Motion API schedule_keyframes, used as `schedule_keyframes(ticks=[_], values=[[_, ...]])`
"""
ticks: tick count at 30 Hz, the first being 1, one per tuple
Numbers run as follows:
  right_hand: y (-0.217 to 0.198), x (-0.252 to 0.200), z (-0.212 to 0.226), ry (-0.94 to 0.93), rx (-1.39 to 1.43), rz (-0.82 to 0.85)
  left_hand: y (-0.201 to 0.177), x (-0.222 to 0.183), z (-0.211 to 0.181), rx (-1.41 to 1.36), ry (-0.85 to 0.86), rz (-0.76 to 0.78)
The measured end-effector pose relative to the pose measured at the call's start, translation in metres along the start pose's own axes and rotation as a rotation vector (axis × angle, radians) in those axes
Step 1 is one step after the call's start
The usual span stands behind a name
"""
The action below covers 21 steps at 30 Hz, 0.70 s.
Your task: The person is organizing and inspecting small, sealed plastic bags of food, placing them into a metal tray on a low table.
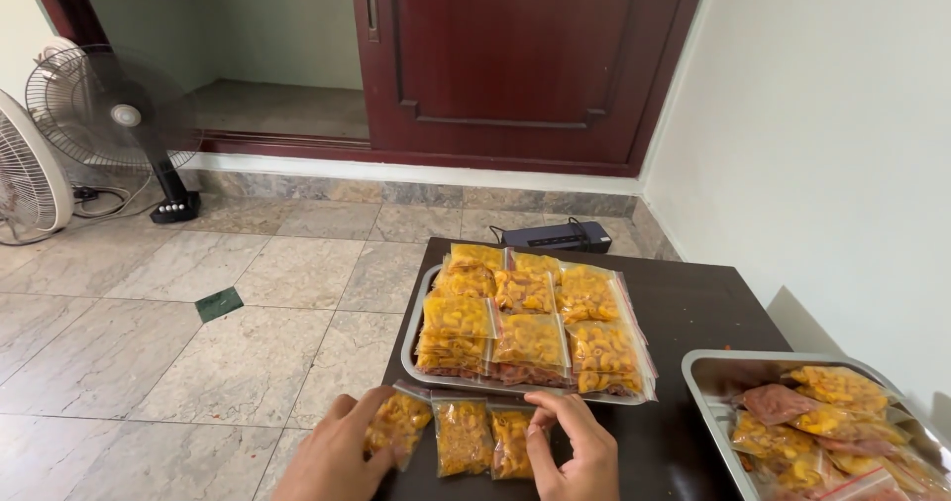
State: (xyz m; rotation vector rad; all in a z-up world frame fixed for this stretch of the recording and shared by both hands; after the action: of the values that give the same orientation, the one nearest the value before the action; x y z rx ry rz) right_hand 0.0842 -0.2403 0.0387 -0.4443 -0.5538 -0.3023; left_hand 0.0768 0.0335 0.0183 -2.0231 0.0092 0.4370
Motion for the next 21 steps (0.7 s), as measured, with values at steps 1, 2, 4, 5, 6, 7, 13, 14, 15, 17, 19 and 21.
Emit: schedule_keyframes(ticks=[1, 2, 4, 5, 6, 7, 13, 14, 15, 17, 19, 21], values=[[0.0, 0.0, 0.001, -0.008, 0.003, 0.004, -0.001, 0.001, 0.003, 0.009, -0.007, 0.014], [0.0, 0.0, 0.001, -0.018, 0.006, 0.007, -0.003, 0.002, 0.005, 0.018, -0.014, 0.026], [0.001, 0.0, 0.0, -0.006, 0.004, 0.012, -0.005, 0.003, 0.011, 0.004, -0.018, 0.016], [0.001, 0.0, -0.002, 0.005, 0.001, 0.017, -0.007, 0.003, 0.013, -0.01, -0.022, 0.006], [0.001, 0.0, -0.001, 0.005, 0.001, 0.017, -0.009, 0.004, 0.014, -0.011, -0.022, 0.006], [0.001, 0.0, 0.0, 0.007, -0.002, 0.01, -0.01, 0.004, 0.014, -0.04, -0.018, 0.007], [-0.001, 0.001, 0.005, -0.018, 0.008, -0.012, -0.009, 0.013, 0.019, -0.113, -0.043, -0.07], [-0.001, 0.0, 0.004, -0.001, 0.001, -0.009, -0.006, 0.017, 0.022, -0.114, -0.049, -0.07], [-0.001, 0.0, 0.004, -0.001, 0.0, -0.008, -0.008, 0.015, 0.02, -0.115, -0.05, -0.069], [-0.002, 0.0, 0.006, -0.024, 0.007, -0.023, -0.012, 0.012, 0.021, -0.177, -0.11, -0.08], [-0.002, 0.001, 0.005, -0.019, 0.006, -0.021, -0.014, 0.011, 0.026, -0.24, -0.138, -0.097], [-0.002, 0.0, 0.003, -0.013, 0.003, -0.015, -0.017, 0.007, 0.027, -0.305, -0.168, -0.111]])
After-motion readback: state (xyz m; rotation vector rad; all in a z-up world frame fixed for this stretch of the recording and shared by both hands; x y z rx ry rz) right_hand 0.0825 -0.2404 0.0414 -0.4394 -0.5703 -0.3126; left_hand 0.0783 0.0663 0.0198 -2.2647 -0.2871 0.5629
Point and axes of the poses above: each hand's wrist, its own x-axis towards the middle knuckle, its own y-axis out of the palm, z = x × y, the point moved 8 cm from there along x, towards the middle knuckle, and after that the axes turned 5 degrees about -z, right-handed, at the moved point
